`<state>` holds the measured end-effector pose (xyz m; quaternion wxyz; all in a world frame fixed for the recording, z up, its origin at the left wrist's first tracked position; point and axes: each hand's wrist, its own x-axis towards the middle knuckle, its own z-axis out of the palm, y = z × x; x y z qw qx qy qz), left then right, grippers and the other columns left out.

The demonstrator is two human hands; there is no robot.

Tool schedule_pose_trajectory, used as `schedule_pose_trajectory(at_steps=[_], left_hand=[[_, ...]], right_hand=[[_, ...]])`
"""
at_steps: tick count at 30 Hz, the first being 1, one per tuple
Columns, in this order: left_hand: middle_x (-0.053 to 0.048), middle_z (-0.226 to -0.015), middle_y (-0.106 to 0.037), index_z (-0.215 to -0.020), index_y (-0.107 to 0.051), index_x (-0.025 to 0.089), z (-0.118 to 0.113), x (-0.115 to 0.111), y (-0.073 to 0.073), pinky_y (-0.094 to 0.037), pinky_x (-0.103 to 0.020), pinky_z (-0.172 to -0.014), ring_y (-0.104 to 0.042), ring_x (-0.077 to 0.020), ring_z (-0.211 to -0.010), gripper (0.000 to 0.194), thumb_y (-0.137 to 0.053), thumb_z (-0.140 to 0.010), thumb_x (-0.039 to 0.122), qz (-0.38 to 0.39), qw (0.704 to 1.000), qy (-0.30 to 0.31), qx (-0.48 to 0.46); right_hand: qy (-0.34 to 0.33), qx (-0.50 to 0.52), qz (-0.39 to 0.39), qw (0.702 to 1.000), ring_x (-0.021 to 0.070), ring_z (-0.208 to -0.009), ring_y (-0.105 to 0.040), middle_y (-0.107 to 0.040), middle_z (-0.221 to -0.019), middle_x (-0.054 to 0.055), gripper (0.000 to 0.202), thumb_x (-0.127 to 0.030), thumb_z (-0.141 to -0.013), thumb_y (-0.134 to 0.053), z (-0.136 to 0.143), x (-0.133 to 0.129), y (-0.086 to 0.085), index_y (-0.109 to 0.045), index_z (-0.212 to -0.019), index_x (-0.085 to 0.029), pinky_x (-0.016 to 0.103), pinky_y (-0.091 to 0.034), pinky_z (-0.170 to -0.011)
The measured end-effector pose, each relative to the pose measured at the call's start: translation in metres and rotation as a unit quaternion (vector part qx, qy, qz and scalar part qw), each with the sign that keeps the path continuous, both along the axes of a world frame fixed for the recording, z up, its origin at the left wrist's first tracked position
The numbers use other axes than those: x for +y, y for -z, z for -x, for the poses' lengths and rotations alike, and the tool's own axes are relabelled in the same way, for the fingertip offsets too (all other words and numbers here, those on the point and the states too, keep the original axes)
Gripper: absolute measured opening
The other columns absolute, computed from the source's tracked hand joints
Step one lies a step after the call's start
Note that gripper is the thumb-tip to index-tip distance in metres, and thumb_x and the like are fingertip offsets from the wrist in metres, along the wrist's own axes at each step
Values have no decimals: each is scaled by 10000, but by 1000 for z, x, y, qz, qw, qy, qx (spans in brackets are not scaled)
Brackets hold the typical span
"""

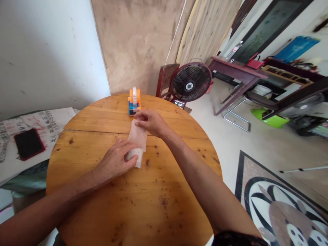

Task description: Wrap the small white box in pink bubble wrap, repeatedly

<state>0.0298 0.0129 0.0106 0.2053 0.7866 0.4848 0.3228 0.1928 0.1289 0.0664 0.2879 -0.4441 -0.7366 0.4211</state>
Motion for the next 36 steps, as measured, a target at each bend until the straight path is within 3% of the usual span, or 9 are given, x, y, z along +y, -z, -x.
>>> schedule_pose_trajectory(at_steps=[5,12,15,17,20,24,30,33,36], left_hand=[[-76,-999,-687,-902,-686,198,0,-2,3,-493,-429,-880,-592,-272,-946,150,-571,-806,188,-30,999,-14,0],[-89,-951,-607,-916,-607,186,1,-9,0,-489,-431,-853,-577,-278,-948,147,-618,-792,265,-68,994,-80,36],[-90,-973,-592,-985,-554,175,3,-8,2,-497,-440,-838,-585,-284,-947,304,-671,-743,317,-36,992,-123,7],[-121,-1115,-585,-1144,-510,160,4,-6,4,-495,-453,-876,-584,-288,-1009,497,-699,-718,333,-4,991,-129,-33],[-132,-1297,-539,-1316,-432,182,6,-1,5,-465,-450,-969,-552,-276,-1147,641,-687,-740,303,30,992,-70,-104],[-62,-1105,-643,-1150,-569,204,9,5,5,-506,-359,-845,-606,-220,-1007,381,-629,-774,229,95,979,23,-179],[-5,-832,-608,-816,-588,187,12,10,9,-464,-292,-690,-577,-172,-786,82,-639,-755,208,77,978,42,-190],[11,-750,-549,-694,-513,191,12,11,8,-420,-279,-656,-525,-154,-728,114,-609,-752,168,55,985,36,-161],[20,-740,-540,-705,-526,192,13,11,5,-387,-271,-644,-499,-146,-708,104,-621,-739,167,42,984,56,-163]], right_hand=[[-16,-10,-76,997,136,-689,-494,-541,-737,-18,229,-273,-759,-661,-2,-33,-14,-681,-976,-203,285,-410,-660],[-32,-25,-147,988,145,-756,-564,-610,-825,-1,395,-222,-844,-624,-4,-67,-16,-605,-1239,-221,295,-466,-720],[-44,-47,-172,983,145,-753,-584,-631,-831,-1,411,-215,-870,-610,-5,-78,-16,-584,-1280,-236,287,-484,-708],[-50,-59,-177,981,149,-755,-600,-656,-845,3,410,-229,-889,-599,-6,-86,-16,-574,-1297,-251,290,-501,-714],[-56,-75,-185,978,154,-778,-636,-702,-909,12,396,-254,-915,-578,-7,-96,-14,-572,-1310,-278,306,-525,-759],[-65,-95,-229,967,175,-908,-676,-720,-1077,36,413,-218,-926,-551,-6,-107,-8,-566,-1329,-308,326,-538,-828],[-86,-117,-300,943,206,-1026,-669,-705,-1143,57,459,-163,-943,-512,-2,-125,9,-503,-1370,-332,348,-550,-834],[-71,-96,-321,940,207,-1055,-657,-684,-1176,78,499,-152,-958,-501,-2,-132,18,-430,-1421,-321,356,-549,-843],[-54,-82,-319,942,220,-1028,-648,-665,-1187,90,575,-163,-929,-557,-3,-137,25,-377,-1453,-318,385,-541,-851]])
